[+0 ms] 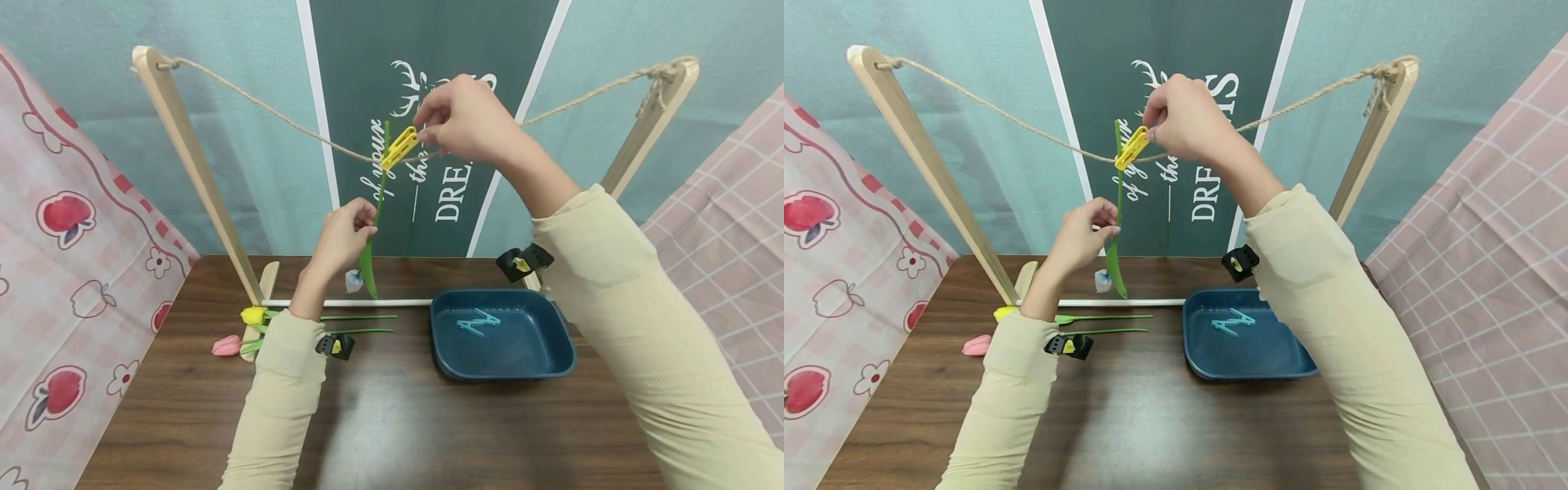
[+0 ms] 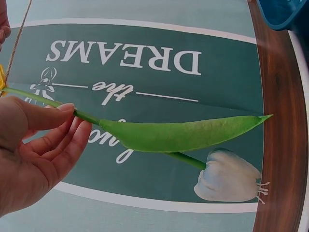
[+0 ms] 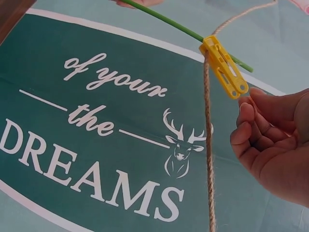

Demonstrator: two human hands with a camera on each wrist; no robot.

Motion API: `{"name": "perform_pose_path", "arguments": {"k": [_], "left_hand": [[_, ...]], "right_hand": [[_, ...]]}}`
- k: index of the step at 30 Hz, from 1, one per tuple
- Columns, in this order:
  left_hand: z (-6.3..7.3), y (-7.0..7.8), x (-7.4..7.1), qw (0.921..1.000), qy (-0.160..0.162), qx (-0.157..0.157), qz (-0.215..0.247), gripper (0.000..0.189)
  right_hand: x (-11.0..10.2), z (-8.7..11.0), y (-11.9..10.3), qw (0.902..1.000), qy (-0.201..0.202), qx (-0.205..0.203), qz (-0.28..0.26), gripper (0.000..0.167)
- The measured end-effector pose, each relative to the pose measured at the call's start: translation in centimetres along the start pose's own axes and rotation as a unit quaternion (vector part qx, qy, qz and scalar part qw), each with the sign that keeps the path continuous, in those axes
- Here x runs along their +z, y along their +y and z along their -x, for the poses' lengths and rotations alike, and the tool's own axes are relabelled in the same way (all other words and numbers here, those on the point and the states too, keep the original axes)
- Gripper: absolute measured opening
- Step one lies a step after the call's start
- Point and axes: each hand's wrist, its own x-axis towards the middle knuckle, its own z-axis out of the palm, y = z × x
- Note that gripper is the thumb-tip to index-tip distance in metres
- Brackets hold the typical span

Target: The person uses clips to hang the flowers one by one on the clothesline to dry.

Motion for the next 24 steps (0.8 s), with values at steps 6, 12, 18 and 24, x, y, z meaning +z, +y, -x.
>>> {"name": "perform_pose_path", "arguments": {"k": [6, 12, 18, 24], "left_hand": [[-0.1, -0.2, 0.0, 1.0000, 0.000, -0.001, 0.000, 0.012], [-0.2, -0.4, 0.1, 0.9999, -0.006, -0.008, 0.004, 0.012], [-0.2, -0.7, 0.3, 0.9998, -0.011, -0.018, 0.001, 0.012], [-0.1, -1.1, 0.5, 0.9997, -0.015, -0.018, -0.009, 0.011]], "right_hand": [[-0.3, 0.4, -0.1, 0.9999, -0.002, -0.011, -0.005, 0.014], [-0.6, 0.8, 0.1, 0.9996, -0.025, -0.003, -0.014, 0.012], [-0.6, 1.2, 0.4, 0.9986, -0.050, -0.004, -0.015, 0.012], [-0.3, 1.6, 0.9, 0.9975, -0.068, -0.010, -0.016, 0.013]]}}
